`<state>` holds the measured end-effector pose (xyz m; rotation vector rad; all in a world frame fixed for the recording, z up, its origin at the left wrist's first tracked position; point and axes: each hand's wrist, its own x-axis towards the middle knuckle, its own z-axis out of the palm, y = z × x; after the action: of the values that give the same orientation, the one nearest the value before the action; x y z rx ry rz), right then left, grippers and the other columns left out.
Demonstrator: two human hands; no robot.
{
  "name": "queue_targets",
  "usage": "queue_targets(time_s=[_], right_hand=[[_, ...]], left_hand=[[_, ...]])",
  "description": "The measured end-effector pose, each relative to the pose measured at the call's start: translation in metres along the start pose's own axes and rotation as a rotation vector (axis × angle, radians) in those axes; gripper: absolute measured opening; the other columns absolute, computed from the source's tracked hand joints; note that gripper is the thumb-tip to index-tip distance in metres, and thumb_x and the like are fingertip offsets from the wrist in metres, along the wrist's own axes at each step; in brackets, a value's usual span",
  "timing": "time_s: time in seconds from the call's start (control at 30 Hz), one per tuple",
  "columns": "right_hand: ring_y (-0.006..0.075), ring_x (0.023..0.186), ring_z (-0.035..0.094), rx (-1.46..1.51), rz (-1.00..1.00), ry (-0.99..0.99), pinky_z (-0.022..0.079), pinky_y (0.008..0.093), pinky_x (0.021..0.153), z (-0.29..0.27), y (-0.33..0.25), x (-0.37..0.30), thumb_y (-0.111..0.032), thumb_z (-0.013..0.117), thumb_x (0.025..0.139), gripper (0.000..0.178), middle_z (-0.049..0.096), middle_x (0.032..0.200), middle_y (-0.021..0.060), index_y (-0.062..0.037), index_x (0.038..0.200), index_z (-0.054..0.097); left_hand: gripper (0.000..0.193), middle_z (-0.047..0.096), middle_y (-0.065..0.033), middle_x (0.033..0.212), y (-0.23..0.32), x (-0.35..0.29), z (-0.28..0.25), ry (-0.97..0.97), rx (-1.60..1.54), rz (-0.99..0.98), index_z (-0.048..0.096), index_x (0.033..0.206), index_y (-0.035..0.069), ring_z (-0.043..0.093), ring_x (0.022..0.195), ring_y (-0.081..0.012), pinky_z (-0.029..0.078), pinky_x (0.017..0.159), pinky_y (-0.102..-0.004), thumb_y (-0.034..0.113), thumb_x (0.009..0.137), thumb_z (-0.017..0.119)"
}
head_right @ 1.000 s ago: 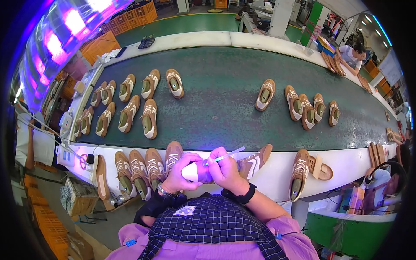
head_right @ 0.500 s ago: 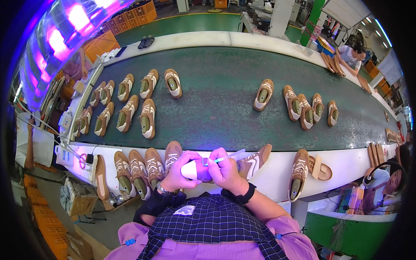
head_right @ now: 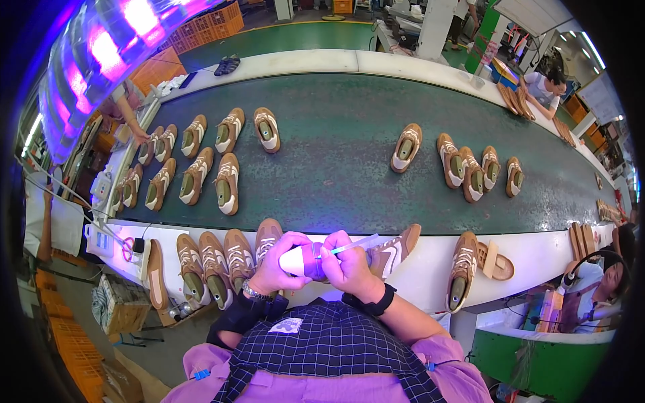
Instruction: Checking shoe pairs on a conveyor belt and marking them.
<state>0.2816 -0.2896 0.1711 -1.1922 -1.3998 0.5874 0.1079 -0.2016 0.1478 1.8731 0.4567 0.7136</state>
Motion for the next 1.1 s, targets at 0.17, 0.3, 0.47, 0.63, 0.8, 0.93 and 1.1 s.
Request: queue_targets(time_s=[0.17, 0.3, 0.47, 0.63, 0.8, 0.93, 1.1], right_hand=[[0.0093, 0.053, 0.052, -0.041, -0.028, 0.012, 0.039, 0.026, 0.047, 0.0002, 0.0007, 0.0005, -0.009, 0.053, 0.088, 0.009, 0.054, 0.063, 0.0045, -0.0013, 0.088, 0.049], [0.0088, 0.062, 0.048, -0.019, 0.052, 0.002, 0.039, 0.0241, 0.054, 0.0, -0.0029, 0.0005, -0.008, 0.051, 0.089, 0.008, 0.051, 0.076, 0.0038, -0.0017, 0.084, 0.052], [0.0101, 0.056, 0.052, -0.049, -0.044, 0.015, 0.04, 0.0262, 0.048, 0.0021, -0.0014, -0.0011, -0.009, 0.054, 0.087, 0.009, 0.054, 0.065, 0.0051, -0.0016, 0.088, 0.049], [0.0109, 0.056, 0.05, -0.073, -0.085, 0.016, 0.04, 0.0268, 0.05, 0.0023, -0.0001, -0.0032, -0.008, 0.054, 0.087, 0.008, 0.053, 0.067, 0.005, -0.0017, 0.088, 0.049], [0.0116, 0.057, 0.05, -0.094, -0.128, 0.03, 0.04, 0.027, 0.051, 0.0035, -0.0014, -0.0002, -0.008, 0.054, 0.086, 0.008, 0.052, 0.067, 0.0053, -0.0015, 0.088, 0.049], [0.0119, 0.058, 0.05, -0.091, -0.115, 0.042, 0.04, 0.0273, 0.051, 0.0035, -0.0018, 0.0013, -0.007, 0.054, 0.086, 0.007, 0.053, 0.068, 0.0059, -0.0014, 0.088, 0.049], [0.0122, 0.057, 0.05, -0.107, -0.11, 0.045, 0.04, 0.0275, 0.051, 0.0045, 0.0009, -0.0001, -0.007, 0.054, 0.086, 0.007, 0.052, 0.067, 0.0054, -0.0018, 0.087, 0.049]], left_hand=[[0.063, 0.053, -0.0085, 0.101, -0.0011, 0.0011, 0.0023, 0.039, -0.006, 0.017, 0.052, 0.106, 0.005, 0.053, 0.096, -0.0238, 0.042, 0.087, -0.0344, 0.019, 0.05, 0.078], [0.064, 0.053, -0.0084, 0.104, -0.0013, 0.0015, -0.0003, 0.026, -0.005, 0.01, 0.051, 0.107, 0.005, 0.053, 0.099, -0.0223, 0.042, 0.088, -0.0333, 0.016, 0.051, 0.079], [0.065, 0.051, -0.0084, 0.106, -0.0003, 0.0011, -0.0013, 0.009, 0.0, -0.002, 0.051, 0.108, 0.005, 0.053, 0.101, -0.0208, 0.042, 0.089, -0.0325, 0.014, 0.051, 0.079], [0.065, 0.052, -0.0084, 0.107, -0.0017, 0.0005, -0.0009, 0.023, -0.03, -0.019, 0.051, 0.109, 0.004, 0.053, 0.102, -0.0208, 0.042, 0.09, -0.0325, 0.015, 0.051, 0.079], [0.065, 0.055, -0.0094, 0.103, -0.0017, 0.0027, -0.001, 0.058, -0.034, -0.018, 0.052, 0.106, 0.004, 0.055, 0.098, -0.0242, 0.044, 0.086, -0.0335, 0.018, 0.049, 0.08], [0.064, 0.055, -0.0091, 0.103, -0.0016, 0.0042, -0.0014, 0.054, -0.032, -0.027, 0.053, 0.105, 0.004, 0.055, 0.098, -0.024, 0.044, 0.086, -0.0335, 0.019, 0.048, 0.08], [0.065, 0.053, -0.0077, 0.107, -0.0017, 0.0051, -0.004, 0.02, -0.04, -0.038, 0.052, 0.108, 0.003, 0.053, 0.102, -0.0194, 0.041, 0.09, -0.0313, 0.016, 0.05, 0.079]])
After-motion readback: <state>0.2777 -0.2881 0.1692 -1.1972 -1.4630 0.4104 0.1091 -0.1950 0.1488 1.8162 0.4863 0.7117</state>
